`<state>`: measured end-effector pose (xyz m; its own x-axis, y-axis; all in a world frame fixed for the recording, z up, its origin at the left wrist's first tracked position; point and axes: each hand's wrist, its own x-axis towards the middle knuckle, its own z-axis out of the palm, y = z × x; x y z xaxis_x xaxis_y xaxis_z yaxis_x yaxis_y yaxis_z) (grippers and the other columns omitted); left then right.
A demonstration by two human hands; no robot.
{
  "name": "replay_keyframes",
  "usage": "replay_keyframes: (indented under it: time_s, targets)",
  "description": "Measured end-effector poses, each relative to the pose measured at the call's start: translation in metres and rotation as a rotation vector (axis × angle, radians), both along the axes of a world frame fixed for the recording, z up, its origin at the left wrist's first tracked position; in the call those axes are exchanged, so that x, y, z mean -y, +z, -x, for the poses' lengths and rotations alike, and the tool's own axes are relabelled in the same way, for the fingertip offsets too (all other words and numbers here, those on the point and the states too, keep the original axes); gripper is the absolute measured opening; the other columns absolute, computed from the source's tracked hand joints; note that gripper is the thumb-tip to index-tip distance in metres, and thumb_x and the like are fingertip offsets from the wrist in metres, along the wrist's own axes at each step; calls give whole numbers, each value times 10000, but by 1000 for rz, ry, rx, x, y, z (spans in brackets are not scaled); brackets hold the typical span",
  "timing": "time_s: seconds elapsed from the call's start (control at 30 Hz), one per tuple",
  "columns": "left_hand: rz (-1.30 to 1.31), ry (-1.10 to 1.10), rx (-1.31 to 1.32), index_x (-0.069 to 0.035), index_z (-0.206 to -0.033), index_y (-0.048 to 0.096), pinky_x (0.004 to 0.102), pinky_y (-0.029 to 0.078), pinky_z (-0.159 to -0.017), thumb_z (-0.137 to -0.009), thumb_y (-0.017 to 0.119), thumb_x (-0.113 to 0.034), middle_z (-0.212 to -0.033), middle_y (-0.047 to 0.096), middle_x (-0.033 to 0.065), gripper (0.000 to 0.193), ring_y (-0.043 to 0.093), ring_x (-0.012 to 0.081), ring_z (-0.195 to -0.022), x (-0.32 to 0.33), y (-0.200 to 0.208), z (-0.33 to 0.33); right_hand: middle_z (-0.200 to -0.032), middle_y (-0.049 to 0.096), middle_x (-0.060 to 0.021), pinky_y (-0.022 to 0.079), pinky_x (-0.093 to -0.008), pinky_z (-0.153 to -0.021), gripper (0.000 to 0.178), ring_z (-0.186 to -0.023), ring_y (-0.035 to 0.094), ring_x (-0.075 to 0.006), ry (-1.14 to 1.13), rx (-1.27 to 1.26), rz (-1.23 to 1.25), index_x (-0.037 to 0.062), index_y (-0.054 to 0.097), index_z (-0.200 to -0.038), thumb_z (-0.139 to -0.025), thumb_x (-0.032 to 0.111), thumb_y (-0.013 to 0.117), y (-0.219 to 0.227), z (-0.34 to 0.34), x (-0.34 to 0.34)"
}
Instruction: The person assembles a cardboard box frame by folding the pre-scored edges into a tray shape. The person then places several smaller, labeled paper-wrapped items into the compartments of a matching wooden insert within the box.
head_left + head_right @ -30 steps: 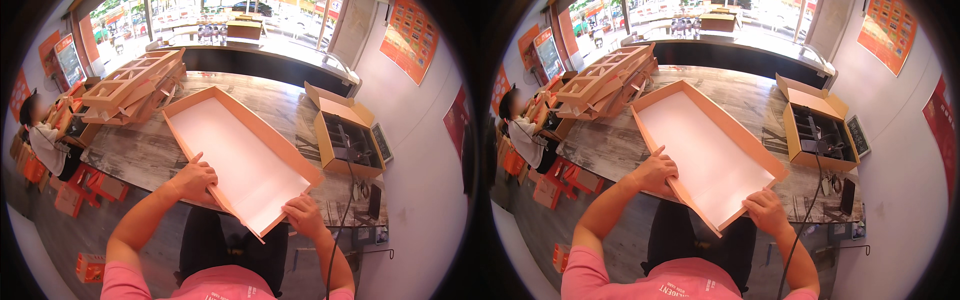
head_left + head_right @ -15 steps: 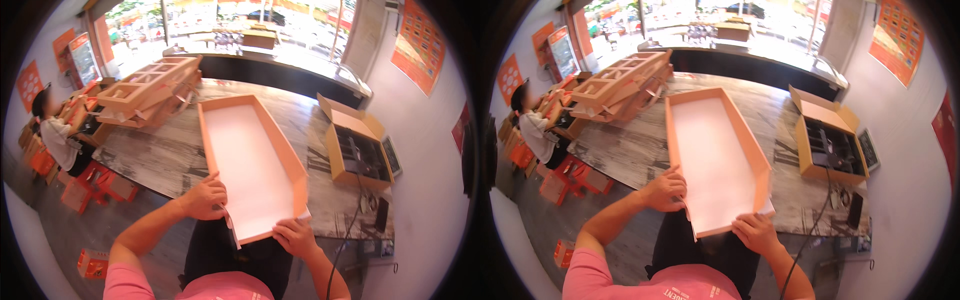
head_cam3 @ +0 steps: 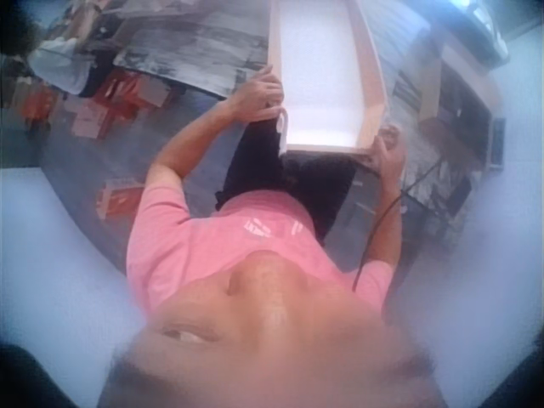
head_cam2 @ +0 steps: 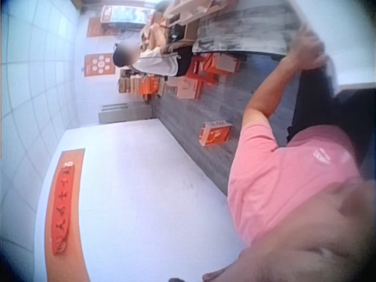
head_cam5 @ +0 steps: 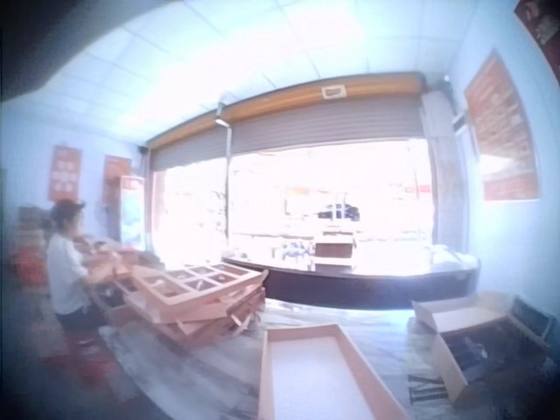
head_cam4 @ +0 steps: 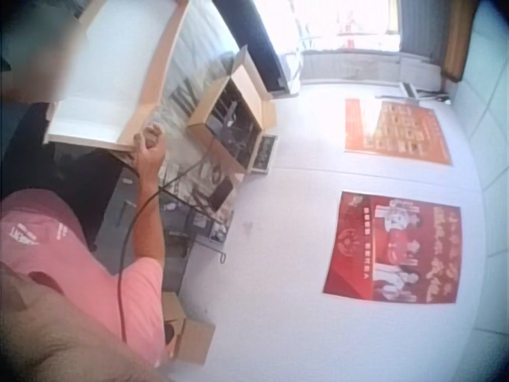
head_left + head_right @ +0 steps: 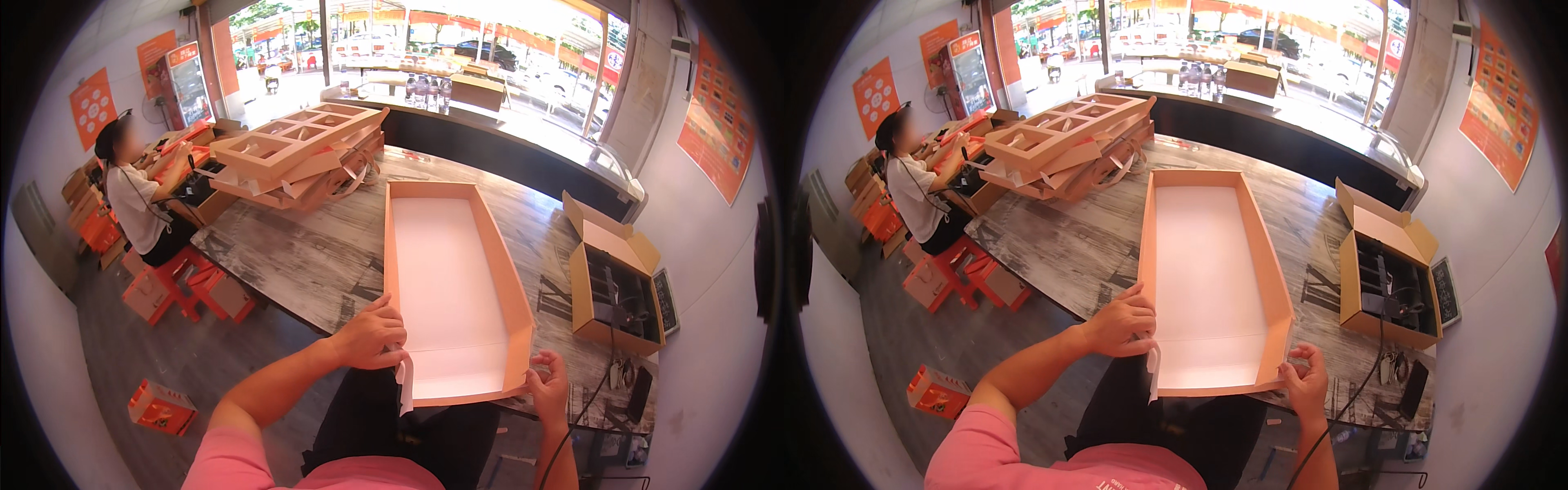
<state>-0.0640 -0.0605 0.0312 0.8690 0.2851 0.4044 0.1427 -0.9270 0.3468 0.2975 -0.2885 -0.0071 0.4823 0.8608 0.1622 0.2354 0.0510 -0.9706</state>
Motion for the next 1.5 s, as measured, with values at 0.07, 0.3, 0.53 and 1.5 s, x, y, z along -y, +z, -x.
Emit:
replay_keyframes:
  time_s: [0.07, 0.3, 0.53, 1.5]
  targets:
    - [18, 19, 30, -98, -826, 655, 596, 286, -1236, -870, 736, -248, -853, 664, 36, 176, 661, 242, -1015, -2, -5, -5, -1334, 577, -124, 607, -329, -736, 563, -883, 724, -199, -47, 228, 34, 68, 537, -1418, -889, 23, 723, 2, -9, -6]
    - [146, 210, 165, -81, -834, 705, 568, 353, -1205, -896, 728, -163, -739, 634, 46, 105, 665, 259, -819, 2, -23, 1, -1292, 592, -98, 585, -440, -859, 522, -1017, 676, -330, 97, 1086, 107, 118, 635, -1339, -833, 70, 752, 50, 14, -35]
    - [93, 216, 223, -89, -1006, 774, 561, 353, -1203, -902, 735, -142, -764, 669, 52, 123, 664, 248, -813, 8, -19, -14, -1111, 675, -76, 509, -475, -1023, 208, -1108, 657, -334, 117, 1311, -226, 114, 702, -1073, -869, 123, 736, 51, 12, -60]
    - [-74, 44, -124, -280, -1229, 748, 599, 282, -1246, -917, 717, -86, -804, 645, -37, 368, 655, 188, -900, -5, 0, -23, -948, 620, -11, 368, -497, -1198, 122, -1045, 626, -219, 343, 1186, -109, 153, 706, -1042, -921, 139, 707, 35, 15, -85]
